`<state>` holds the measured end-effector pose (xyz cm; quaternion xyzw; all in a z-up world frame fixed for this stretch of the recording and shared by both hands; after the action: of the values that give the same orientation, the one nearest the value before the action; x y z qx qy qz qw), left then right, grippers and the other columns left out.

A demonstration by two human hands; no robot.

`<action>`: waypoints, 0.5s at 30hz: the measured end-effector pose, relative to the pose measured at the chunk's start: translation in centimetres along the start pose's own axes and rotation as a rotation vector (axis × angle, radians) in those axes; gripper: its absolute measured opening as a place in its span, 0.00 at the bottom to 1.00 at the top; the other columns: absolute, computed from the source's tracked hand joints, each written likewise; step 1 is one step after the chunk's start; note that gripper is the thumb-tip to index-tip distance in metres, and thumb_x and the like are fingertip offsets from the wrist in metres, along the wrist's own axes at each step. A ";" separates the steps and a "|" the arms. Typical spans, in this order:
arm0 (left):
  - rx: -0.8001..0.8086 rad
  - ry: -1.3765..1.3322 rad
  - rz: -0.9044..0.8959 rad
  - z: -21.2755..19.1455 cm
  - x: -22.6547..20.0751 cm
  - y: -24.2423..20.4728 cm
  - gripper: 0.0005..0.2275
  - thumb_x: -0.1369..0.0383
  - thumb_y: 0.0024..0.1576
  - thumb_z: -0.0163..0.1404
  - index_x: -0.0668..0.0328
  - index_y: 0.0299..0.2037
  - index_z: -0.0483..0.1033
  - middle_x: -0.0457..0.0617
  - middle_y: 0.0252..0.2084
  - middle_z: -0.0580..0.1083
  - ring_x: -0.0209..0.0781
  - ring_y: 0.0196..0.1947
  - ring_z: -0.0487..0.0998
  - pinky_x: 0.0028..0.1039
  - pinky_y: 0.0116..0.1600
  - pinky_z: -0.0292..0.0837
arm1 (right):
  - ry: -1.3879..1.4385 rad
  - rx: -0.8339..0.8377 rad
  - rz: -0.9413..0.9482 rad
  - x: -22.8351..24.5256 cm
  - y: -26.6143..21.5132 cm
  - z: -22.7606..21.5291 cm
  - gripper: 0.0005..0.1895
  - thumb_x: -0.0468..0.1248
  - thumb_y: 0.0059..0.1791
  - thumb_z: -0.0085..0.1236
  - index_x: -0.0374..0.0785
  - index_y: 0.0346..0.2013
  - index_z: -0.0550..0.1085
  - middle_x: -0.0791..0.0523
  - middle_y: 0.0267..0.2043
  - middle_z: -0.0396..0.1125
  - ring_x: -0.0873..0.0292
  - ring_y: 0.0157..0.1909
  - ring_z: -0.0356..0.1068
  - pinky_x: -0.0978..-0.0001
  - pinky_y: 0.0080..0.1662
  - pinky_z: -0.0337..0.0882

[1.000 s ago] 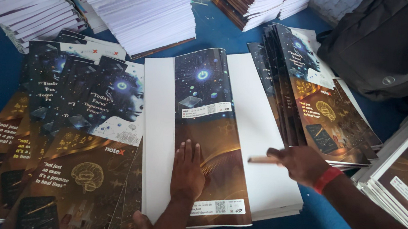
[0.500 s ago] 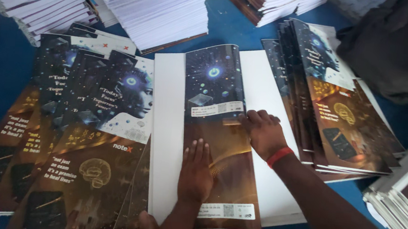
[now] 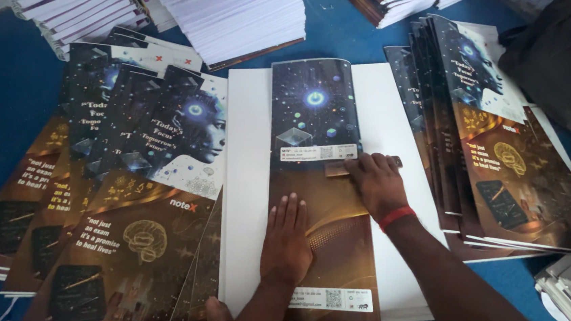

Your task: The person sits on the floor and repeatedly places a cover sheet onto a book block, then uses a wooden block to press and smooth the spine area. The person handles multiple book blocks and cover sheets, stacking them as they work.

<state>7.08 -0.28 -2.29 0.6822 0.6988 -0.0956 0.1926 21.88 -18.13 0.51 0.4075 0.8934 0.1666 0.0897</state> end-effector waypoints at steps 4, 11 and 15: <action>0.093 -0.017 -0.044 -0.2 -0.1 0.0 0.37 0.72 0.47 0.51 0.66 0.71 0.55 0.60 0.76 0.52 0.54 0.75 0.47 0.43 0.76 0.38 | 0.038 0.045 0.029 -0.5 -0.3 1.3 0.19 0.39 0.48 0.54 0.49 0.54 0.75 0.55 0.51 0.67 0.48 0.57 0.66 0.52 0.60 0.66; -0.037 0.061 0.007 1.1 0.4 -0.4 0.33 0.74 0.50 0.46 0.67 0.70 0.56 0.60 0.75 0.54 0.53 0.76 0.50 0.44 0.76 0.40 | 0.087 0.122 0.100 -1.0 -0.5 1.9 0.20 0.40 0.47 0.56 0.51 0.54 0.77 0.54 0.54 0.67 0.46 0.56 0.66 0.52 0.57 0.68; 0.047 0.054 -0.027 1.1 0.4 -0.1 0.32 0.73 0.51 0.47 0.65 0.70 0.56 0.59 0.75 0.53 0.53 0.76 0.48 0.43 0.77 0.39 | 0.089 0.145 0.120 -0.8 -1.5 1.8 0.19 0.39 0.49 0.54 0.51 0.55 0.76 0.54 0.55 0.67 0.46 0.55 0.67 0.52 0.57 0.68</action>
<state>7.16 -0.35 -3.45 0.6793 0.7105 -0.0961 0.1565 21.91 -19.28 -1.67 0.4580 0.8802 0.1245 0.0100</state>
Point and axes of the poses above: each hand's wrist, its own y-axis towards the middle knuckle, its own z-axis out of the palm, x = y × z, the point moved 1 cm from there along y, towards the middle knuckle
